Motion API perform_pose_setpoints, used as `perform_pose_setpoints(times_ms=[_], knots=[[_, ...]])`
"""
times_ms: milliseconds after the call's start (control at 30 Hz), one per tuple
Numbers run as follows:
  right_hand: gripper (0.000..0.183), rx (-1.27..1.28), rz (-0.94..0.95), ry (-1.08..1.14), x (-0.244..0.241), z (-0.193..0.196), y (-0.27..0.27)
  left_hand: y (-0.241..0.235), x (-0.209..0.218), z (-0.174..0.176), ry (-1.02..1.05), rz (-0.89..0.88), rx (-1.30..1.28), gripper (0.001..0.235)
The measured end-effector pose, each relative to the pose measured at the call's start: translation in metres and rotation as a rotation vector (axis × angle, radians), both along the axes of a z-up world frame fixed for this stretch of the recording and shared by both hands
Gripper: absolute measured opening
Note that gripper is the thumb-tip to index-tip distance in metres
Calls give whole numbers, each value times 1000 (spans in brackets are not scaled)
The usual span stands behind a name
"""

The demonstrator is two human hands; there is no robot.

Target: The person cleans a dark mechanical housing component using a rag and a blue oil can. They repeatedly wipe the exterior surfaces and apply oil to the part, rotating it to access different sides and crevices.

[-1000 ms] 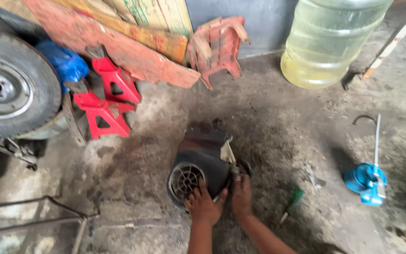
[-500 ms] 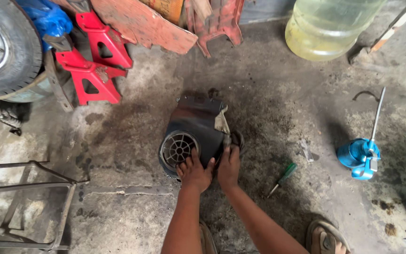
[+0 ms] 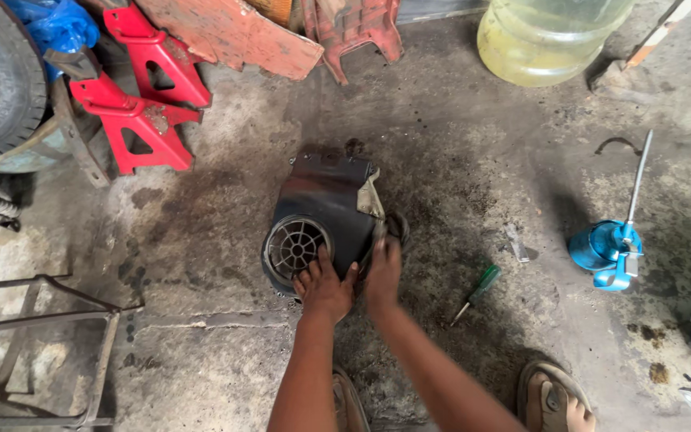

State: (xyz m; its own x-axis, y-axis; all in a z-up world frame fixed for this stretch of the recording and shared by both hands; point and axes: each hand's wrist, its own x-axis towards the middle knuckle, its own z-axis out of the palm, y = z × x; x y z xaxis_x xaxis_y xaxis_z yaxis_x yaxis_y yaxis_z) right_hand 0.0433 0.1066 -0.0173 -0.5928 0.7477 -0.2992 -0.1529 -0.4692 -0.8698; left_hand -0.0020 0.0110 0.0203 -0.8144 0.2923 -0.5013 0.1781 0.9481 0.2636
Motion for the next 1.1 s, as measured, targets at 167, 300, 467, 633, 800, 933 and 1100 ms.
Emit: perform_pose_setpoints(times_ms=[167,300,467,633,800,933,1100], knots=[[25,40,46,-30,8,-13,-3,3,1,-2,0,11,-7,95],[27,31,100,-70,39,-29,-41,1,0,-1,5,29,10,95],[30,-38,107,-163,18,-7,-28,0,-1,-1,9,24,28,91],[42,-130,158,-175,-7,-3,10,-2,4,8,-33,38,45,89],[49,-12,293,49,40,-52,-32,2,0,10,-49,56,55,86],[46,202,403,32,44,-37,-22,1,1,1,-2,55,85,83],[42,107,277,-85,-4,1,4,0,-2,2,-6,54,97,87]])
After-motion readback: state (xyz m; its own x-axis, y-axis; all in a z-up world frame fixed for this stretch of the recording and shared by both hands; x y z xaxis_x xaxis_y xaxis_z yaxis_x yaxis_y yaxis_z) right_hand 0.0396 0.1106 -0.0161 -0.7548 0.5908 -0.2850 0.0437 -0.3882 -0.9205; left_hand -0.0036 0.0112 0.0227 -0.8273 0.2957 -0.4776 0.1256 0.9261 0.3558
